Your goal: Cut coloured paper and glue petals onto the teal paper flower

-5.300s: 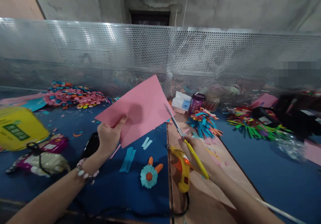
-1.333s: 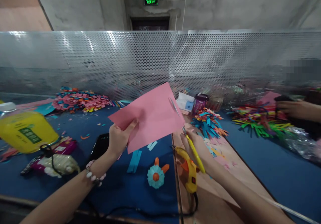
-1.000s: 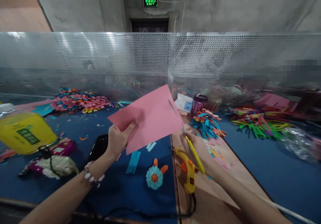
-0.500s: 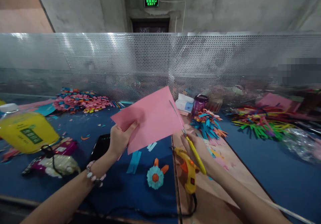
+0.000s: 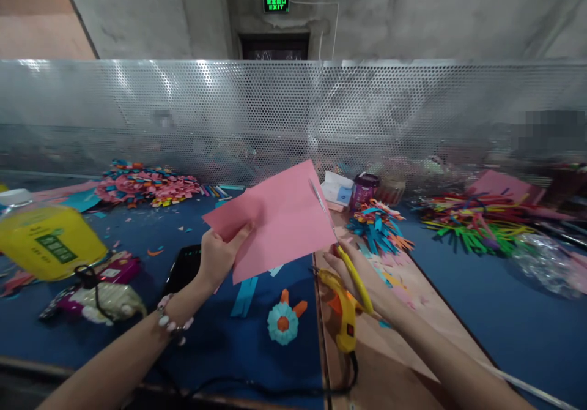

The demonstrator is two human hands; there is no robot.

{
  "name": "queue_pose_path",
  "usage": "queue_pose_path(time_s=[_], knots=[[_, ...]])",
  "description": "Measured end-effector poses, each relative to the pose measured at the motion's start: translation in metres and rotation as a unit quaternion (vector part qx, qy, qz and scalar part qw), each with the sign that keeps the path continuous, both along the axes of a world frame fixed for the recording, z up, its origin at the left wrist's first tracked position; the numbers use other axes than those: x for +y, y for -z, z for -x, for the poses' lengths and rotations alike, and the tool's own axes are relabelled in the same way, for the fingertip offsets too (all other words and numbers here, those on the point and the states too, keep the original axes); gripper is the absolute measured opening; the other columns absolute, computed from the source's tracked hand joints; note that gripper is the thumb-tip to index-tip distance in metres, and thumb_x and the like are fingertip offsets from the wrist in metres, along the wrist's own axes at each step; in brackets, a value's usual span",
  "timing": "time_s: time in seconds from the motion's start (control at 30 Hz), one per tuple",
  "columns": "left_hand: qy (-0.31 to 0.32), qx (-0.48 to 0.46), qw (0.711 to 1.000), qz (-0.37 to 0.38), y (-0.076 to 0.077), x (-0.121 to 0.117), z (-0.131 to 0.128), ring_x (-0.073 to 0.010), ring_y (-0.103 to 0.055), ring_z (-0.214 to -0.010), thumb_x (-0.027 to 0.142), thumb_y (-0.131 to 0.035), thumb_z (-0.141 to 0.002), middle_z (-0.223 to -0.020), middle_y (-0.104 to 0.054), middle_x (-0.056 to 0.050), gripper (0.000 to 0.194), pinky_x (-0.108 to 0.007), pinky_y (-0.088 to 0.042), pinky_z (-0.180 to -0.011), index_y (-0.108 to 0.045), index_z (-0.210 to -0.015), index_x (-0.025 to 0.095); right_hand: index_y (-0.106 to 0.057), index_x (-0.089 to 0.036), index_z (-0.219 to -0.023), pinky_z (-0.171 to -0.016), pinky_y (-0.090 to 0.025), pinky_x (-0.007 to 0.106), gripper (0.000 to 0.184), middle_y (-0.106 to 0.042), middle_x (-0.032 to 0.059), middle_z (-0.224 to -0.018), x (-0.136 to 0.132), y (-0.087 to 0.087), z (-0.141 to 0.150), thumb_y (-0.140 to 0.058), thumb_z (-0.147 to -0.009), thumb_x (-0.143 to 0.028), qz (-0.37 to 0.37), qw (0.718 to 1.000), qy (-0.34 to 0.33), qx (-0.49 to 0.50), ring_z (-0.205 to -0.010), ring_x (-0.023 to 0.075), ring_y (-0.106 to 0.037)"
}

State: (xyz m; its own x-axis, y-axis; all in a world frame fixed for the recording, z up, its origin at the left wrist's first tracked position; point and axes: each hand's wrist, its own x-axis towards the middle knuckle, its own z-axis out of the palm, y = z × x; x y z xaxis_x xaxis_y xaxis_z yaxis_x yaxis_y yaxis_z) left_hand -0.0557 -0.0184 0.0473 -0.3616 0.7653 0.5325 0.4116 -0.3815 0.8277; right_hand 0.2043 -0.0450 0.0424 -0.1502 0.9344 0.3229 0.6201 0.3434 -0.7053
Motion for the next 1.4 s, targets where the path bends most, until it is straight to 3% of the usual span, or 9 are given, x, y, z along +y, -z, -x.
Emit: queue_pose_path(time_s=[0.23, 0.37, 0.6, 0.8, 1.4], knots=[[0.014, 0.007, 1.000, -0.012, -0.001, 0.000, -0.001, -0.0157, -0.061, -0.056, 0.037, -0.071, -0.064, -0.068, -0.069, -0.006, 0.027, -0.020, -0.045, -0.048, -0.066, -0.066, 0.011, -0.052, -0.017, -0.091, -0.065, -0.043, 0.027, 0.025, -0.062, 0.0046, -0.080, 0.003, 0.002, 0.001, -0.050, -0.081, -0.039, -0.004, 0.999, 0.006, 0.038, -0.071, 0.0168, -0.057], [0.026, -0.007, 0.999, -0.021, -0.002, -0.001, -0.002, -0.0199, -0.066, -0.069, 0.036, -0.071, -0.064, -0.081, -0.072, -0.009, 0.030, -0.023, -0.050, -0.058, -0.069, -0.077, 0.010, -0.055, -0.016, -0.096, -0.067, -0.044, 0.028, 0.027, -0.064, 0.0063, -0.084, 0.003, 0.000, 0.003, -0.050, -0.080, -0.038, 0.001, 0.999, 0.011, 0.042, -0.073, 0.0186, -0.060], [0.034, 0.001, 0.999, -0.023, -0.003, -0.002, -0.001, -0.0196, -0.066, -0.071, 0.036, -0.072, -0.064, -0.080, -0.072, -0.009, 0.029, -0.024, -0.051, -0.062, -0.069, -0.076, 0.010, -0.057, -0.018, -0.085, -0.059, -0.043, 0.027, 0.019, -0.061, 0.0017, -0.066, 0.011, 0.007, 0.001, -0.043, -0.076, -0.027, -0.072, 0.996, 0.049, 0.006, -0.059, 0.0164, -0.054], [0.040, -0.003, 0.999, -0.017, -0.004, -0.004, -0.003, -0.0200, -0.066, -0.072, 0.035, -0.071, -0.066, -0.081, -0.072, -0.009, 0.029, -0.025, -0.052, -0.062, -0.069, -0.079, 0.009, -0.055, -0.018, -0.074, -0.055, -0.039, 0.026, 0.016, -0.057, 0.0009, -0.062, 0.018, 0.013, -0.002, -0.041, -0.074, -0.025, -0.095, 0.994, 0.052, -0.011, -0.056, 0.0152, -0.051], [0.031, 0.000, 0.999, -0.011, -0.005, -0.003, -0.002, -0.0196, -0.065, -0.066, 0.037, -0.072, -0.064, -0.076, -0.072, -0.007, 0.028, -0.023, -0.050, -0.055, -0.068, -0.073, 0.010, -0.051, -0.018, -0.062, -0.050, -0.034, 0.023, 0.014, -0.052, -0.0010, -0.053, 0.017, 0.011, 0.001, -0.041, -0.072, -0.022, -0.134, 0.990, 0.049, -0.010, -0.049, 0.0122, -0.045]])
